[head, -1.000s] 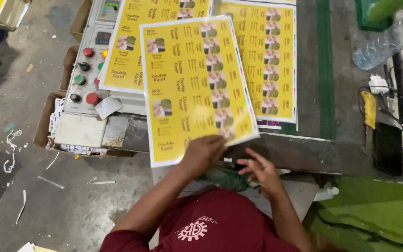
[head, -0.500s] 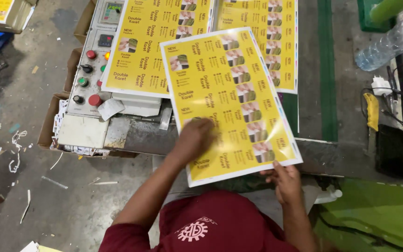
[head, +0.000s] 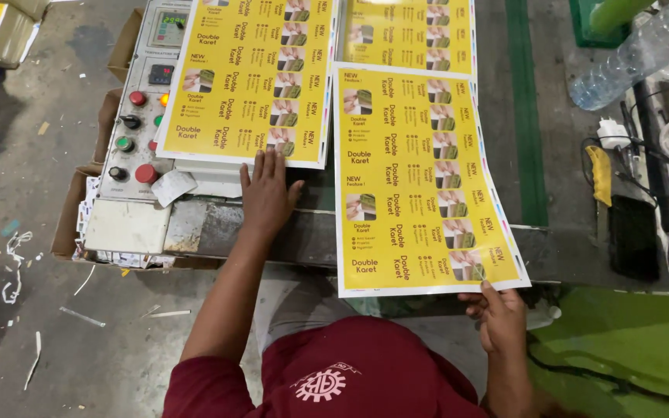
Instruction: The person sorts yellow printed sheets on a workbench, picking them up from a pile and placing them onto a separate stack. The person handles the sheets by hand, aligning them as they are moved.
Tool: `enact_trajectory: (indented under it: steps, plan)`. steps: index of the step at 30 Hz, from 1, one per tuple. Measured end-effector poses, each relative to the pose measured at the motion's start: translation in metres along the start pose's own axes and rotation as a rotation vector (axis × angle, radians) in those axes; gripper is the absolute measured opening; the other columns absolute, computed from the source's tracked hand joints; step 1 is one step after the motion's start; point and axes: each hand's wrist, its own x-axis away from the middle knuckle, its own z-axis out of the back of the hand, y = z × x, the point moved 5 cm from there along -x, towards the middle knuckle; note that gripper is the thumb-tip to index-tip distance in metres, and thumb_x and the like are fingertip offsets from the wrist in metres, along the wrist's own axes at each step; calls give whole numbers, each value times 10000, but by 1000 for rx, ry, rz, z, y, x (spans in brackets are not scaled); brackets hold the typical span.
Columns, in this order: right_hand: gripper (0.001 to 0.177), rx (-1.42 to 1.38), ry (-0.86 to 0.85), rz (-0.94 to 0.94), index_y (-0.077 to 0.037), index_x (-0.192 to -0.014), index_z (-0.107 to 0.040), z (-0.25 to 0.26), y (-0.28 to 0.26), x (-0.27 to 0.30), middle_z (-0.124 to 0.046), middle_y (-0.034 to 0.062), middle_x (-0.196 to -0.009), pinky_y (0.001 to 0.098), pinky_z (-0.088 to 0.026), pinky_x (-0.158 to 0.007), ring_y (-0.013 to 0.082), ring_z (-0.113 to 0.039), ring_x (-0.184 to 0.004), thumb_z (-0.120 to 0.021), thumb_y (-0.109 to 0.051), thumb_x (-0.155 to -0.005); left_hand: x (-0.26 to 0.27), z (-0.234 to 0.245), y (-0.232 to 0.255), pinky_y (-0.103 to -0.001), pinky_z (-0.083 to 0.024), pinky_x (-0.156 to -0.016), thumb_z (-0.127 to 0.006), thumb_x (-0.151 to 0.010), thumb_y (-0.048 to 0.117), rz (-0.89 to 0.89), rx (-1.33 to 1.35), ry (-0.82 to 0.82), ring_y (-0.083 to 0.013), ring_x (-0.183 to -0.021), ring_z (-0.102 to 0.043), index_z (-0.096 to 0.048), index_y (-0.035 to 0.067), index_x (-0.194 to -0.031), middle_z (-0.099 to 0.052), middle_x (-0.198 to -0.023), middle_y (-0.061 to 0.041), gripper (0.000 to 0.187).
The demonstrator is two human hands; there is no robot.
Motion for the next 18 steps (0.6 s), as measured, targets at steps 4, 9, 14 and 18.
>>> enact_trajectory:
  steps: [4, 9, 14, 18]
  plan:
    - [279, 1, -9, 2, 12, -1306, -554, -4, 1, 2, -680, 135, -928, 233, -448, -520, 172, -680, -737, -548, -121, -1061, -6, 11, -1, -610, -271, -1155, -604, -997, 462, 9, 37, 65, -417, -1477, -381, -473, -35, -1494, -472, -1560, -228, 715]
    - [275, 11, 3, -67, 43, -1285, -554, -8, 7, -1, -682, 168, -849, 248, -444, -510, 194, -684, -716, -555, -100, -1050, -13, 12, -9, -598, -291, -1143, -603, -994, 472, -18, -65, 58, -341, -1451, -440, -559, 33, -1439, -551, -1517, -174, 627]
    - [307, -125, -4, -41, 22, -1305, -555, 0, 12, -6, -684, 140, -928, 257, -459, -528, 187, -683, -724, -573, -66, -1011, -14, 32, -4, -530, -363, -1076, -611, -987, 283, -39, -81, 136, -284, -1321, -573, -655, 83, -1345, -667, -1385, -90, 412]
    - [283, -202, 28, -12, 4, -1280, -569, 12, 13, -8, -692, 106, -910, 260, -463, -534, 172, -684, -706, -588, -75, -1009, -15, 47, 0, -475, -433, -1021, -561, -981, 205, -80, -33, 179, -268, -1189, -679, -714, 73, -1116, -766, -1201, -88, 243]
